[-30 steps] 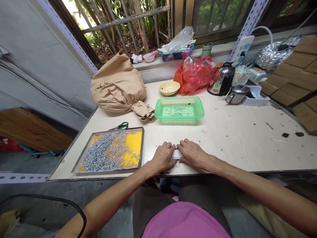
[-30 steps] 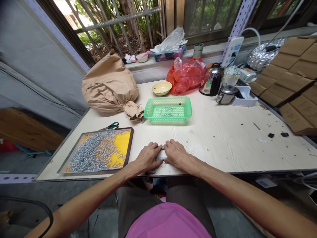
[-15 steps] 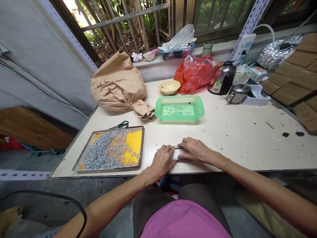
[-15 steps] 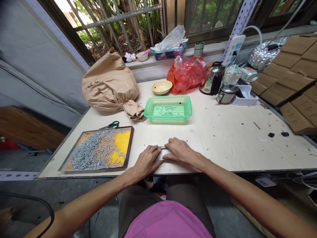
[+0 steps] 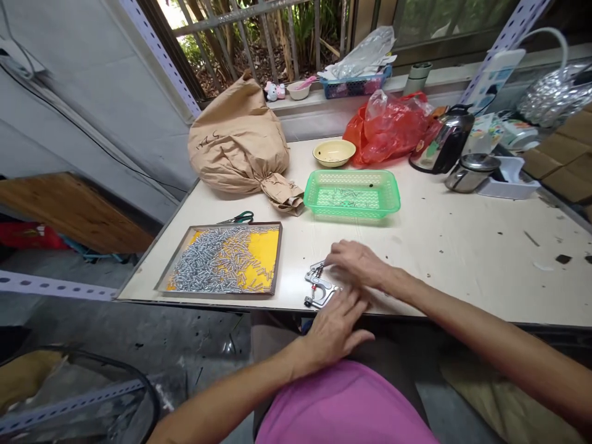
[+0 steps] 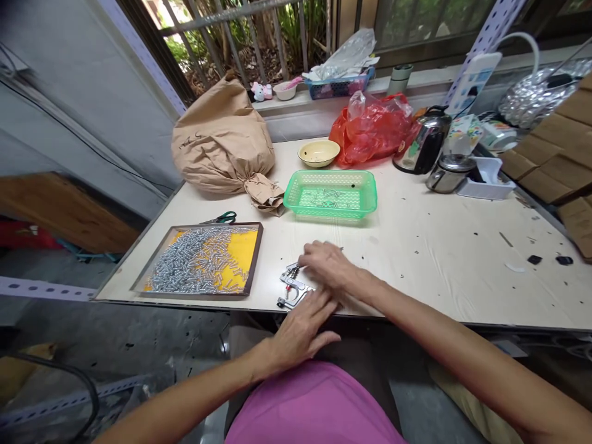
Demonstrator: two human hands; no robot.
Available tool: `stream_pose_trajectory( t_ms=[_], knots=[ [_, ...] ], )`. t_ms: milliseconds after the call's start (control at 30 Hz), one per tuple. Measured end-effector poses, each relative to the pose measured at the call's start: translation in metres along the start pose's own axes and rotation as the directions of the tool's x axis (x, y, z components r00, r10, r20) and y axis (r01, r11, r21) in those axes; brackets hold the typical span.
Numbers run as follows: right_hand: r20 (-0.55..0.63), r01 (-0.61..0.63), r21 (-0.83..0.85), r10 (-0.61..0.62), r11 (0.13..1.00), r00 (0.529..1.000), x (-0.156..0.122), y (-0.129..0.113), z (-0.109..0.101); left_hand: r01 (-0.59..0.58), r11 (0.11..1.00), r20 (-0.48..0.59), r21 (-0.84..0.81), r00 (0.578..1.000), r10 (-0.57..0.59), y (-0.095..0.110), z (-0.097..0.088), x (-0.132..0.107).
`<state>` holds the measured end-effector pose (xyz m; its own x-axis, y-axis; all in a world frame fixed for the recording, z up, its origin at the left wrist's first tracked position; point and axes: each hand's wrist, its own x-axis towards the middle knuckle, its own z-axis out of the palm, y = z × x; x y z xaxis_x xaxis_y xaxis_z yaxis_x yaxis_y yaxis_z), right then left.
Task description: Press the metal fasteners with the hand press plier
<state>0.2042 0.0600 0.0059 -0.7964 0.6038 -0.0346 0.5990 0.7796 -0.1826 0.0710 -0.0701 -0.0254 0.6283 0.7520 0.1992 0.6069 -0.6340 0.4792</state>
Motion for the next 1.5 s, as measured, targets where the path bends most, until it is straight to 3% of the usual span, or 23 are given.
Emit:
stream_pose_trajectory(
  t_ms=[67, 133, 167, 233, 333, 400, 467, 533, 600, 667, 767, 833, 933, 1033, 1100, 1200, 1267, 1367, 1500],
  knots=[
    [0.037, 0.212, 0.014, -0.212, 0.977, 0.977, 0.004, -0.024, 0.002, -0.096, 0.995, -0.015, -0.013, 0.995, 0.096, 0.008, -0.010, -0.016],
    [0.059, 0.338, -0.007, -0.338, 0.941, 0.939, 0.007, -0.043, 0.007, -0.109, 0.994, -0.046, 0.016, 0.993, 0.110, 0.006, -0.027, -0.032],
    [0.063, 0.368, -0.025, -0.366, 0.929, 0.928, 0.008, -0.049, 0.011, -0.053, 0.997, -0.080, 0.060, 0.995, 0.058, 0.000, -0.038, -0.039],
    [0.060, 0.391, -0.060, -0.387, 0.919, 0.920, 0.013, -0.056, 0.020, 0.163, 0.971, -0.191, 0.178, 0.973, -0.128, -0.023, -0.065, -0.051],
    [0.036, 0.400, -0.046, -0.399, 0.915, 0.916, 0.019, -0.060, 0.032, 0.515, 0.801, -0.378, 0.306, 0.838, -0.394, -0.073, -0.105, -0.061],
    [-0.016, 0.353, 0.080, -0.353, 0.932, 0.936, 0.022, -0.060, 0.035, 0.608, 0.704, -0.371, 0.367, 0.790, -0.489, -0.104, -0.121, -0.066],
    [-0.128, 0.246, 0.266, -0.219, 0.932, 0.967, 0.025, -0.056, 0.031, 0.621, 0.660, -0.291, 0.422, 0.783, -0.550, -0.127, -0.126, -0.069],
    [-0.275, 0.143, 0.399, -0.031, 0.906, 0.961, 0.029, -0.044, 0.016, 0.598, 0.653, -0.199, 0.464, 0.789, -0.581, -0.140, -0.125, -0.069],
    [-0.415, 0.048, 0.409, 0.139, 0.911, 0.899, 0.036, -0.022, -0.007, 0.573, 0.658, -0.132, 0.489, 0.794, -0.594, -0.146, -0.121, -0.068],
    [-0.503, -0.095, 0.324, 0.257, 0.941, 0.825, 0.045, 0.007, -0.031, 0.555, 0.669, -0.089, 0.494, 0.798, -0.597, -0.149, -0.120, -0.064],
    [-0.510, -0.333, 0.154, 0.363, 0.930, 0.779, 0.051, 0.043, -0.053, 0.547, 0.700, -0.056, 0.459, 0.804, -0.592, -0.153, -0.123, -0.062],
    [-0.458, -0.374, 0.100, 0.376, 0.922, 0.806, 0.043, 0.048, -0.051, 0.561, 0.729, -0.045, 0.393, 0.803, -0.594, -0.156, -0.129, -0.062],
    [-0.306, -0.262, 0.147, 0.296, 0.954, 0.905, 0.016, 0.027, -0.028, 0.618, 0.742, -0.086, 0.260, 0.780, -0.620, -0.157, -0.138, -0.063],
    [-0.125, -0.184, 0.197, 0.211, 0.963, 0.970, -0.016, -0.010, 0.001, 0.707, 0.707, -0.191, 0.029, 0.698, -0.690, -0.141, -0.142, -0.056],
    [-0.006, -0.209, 0.176, 0.213, 0.962, 0.977, -0.032, -0.031, 0.014, 0.737, 0.631, -0.132, -0.243, 0.619, -0.774, -0.119, -0.135, -0.044],
    [0.106, -0.278, 0.099, 0.268, 0.955, 0.958, -0.043, -0.043, 0.021, 0.729, 0.391, 0.131, -0.562, 0.545, -0.828, -0.085, -0.108, -0.022],
    [0.119, -0.290, 0.051, 0.282, 0.956, 0.952, -0.043, -0.041, 0.022, 0.735, 0.280, 0.241, -0.618, 0.516, -0.822, -0.071, -0.086, -0.010],
    [0.120, -0.291, -0.002, 0.289, 0.957, 0.950, -0.039, -0.034, 0.024, 0.742, 0.191, 0.311, -0.642, 0.479, -0.821, -0.069, -0.061, 0.001],
    [0.110, -0.302, -0.001, 0.300, 0.953, 0.947, -0.038, -0.030, 0.026, 0.758, 0.100, 0.403, -0.645, 0.448, -0.798, -0.074, -0.052, 0.007]
  ],
)
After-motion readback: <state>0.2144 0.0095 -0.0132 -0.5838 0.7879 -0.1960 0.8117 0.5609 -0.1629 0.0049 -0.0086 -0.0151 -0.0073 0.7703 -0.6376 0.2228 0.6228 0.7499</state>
